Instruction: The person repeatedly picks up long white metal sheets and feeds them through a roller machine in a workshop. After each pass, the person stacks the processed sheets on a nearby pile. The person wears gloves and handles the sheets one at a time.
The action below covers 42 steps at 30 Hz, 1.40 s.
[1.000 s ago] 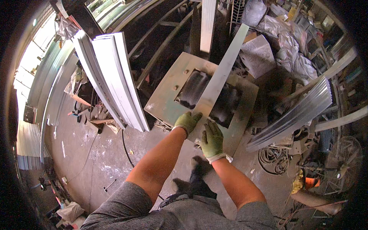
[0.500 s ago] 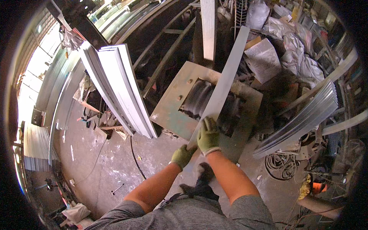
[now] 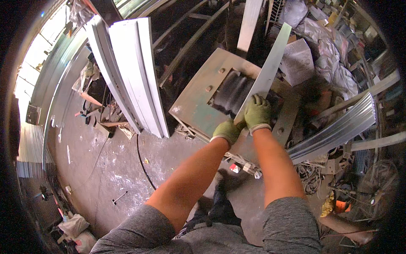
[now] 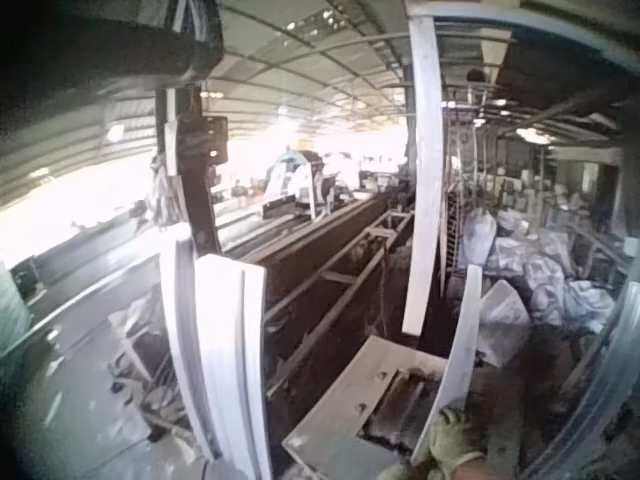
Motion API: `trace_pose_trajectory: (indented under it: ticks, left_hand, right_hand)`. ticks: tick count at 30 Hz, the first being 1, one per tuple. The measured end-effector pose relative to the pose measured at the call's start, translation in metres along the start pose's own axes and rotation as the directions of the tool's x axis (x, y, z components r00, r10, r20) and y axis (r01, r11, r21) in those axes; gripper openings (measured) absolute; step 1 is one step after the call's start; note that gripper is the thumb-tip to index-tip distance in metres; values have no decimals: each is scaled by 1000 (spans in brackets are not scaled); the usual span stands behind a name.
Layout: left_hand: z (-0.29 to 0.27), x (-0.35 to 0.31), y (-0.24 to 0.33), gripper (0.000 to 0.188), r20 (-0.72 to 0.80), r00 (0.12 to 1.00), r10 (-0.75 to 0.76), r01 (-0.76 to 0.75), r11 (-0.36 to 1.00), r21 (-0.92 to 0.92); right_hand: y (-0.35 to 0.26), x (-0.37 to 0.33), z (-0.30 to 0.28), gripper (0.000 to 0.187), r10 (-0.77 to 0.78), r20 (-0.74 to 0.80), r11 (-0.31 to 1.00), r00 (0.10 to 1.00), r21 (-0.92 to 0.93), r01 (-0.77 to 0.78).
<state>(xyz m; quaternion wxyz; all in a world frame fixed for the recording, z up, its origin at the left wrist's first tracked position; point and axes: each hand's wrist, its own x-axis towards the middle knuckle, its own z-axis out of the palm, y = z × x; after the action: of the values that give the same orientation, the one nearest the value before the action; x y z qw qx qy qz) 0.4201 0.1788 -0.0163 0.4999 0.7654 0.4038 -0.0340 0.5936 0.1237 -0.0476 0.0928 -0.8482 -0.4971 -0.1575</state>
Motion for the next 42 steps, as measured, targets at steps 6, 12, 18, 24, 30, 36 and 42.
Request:
trace_pose_trajectory:
  ticks: [6, 12, 18, 24, 30, 36, 42]
  left_hand:
    - [22, -56, -37, 44, -14, 975, 222, -213, 950, 227]
    - [37, -125, -105, 42, 33, 986, 166, -167, 922, 349]
    - [45, -166, -152, 41, 69, 991, 112, -130, 913, 387]
    - [21, -100, -96, 73, -96, 987, 126, -108, 979, 171]
    - [5, 2, -25, 72, -85, 996, -27, 43, 981, 189]
    - [17, -14, -53, 46, 36, 978, 205, -193, 831, 522]
    - [24, -111, -112, 38, -23, 999, 38, -24, 891, 453]
  right_hand:
    - [-26, -45, -25, 48, -15, 99, 1000, 995, 18, 13]
    - [-82, -129, -24, 57, -1, 132, 993, 991, 113, -14]
    - [-120, -178, -34, 55, -20, 99, 983, 995, 186, 1]
    - [-78, -94, -22, 56, -1, 59, 990, 998, 142, -8]
    - [-23, 4, -22, 39, 25, 103, 996, 994, 88, -34]
    - [-27, -15, -35, 29, -33, -6, 974, 999, 226, 34]
    - [-45, -46, -47, 21, -33, -28, 916, 999, 399, 41]
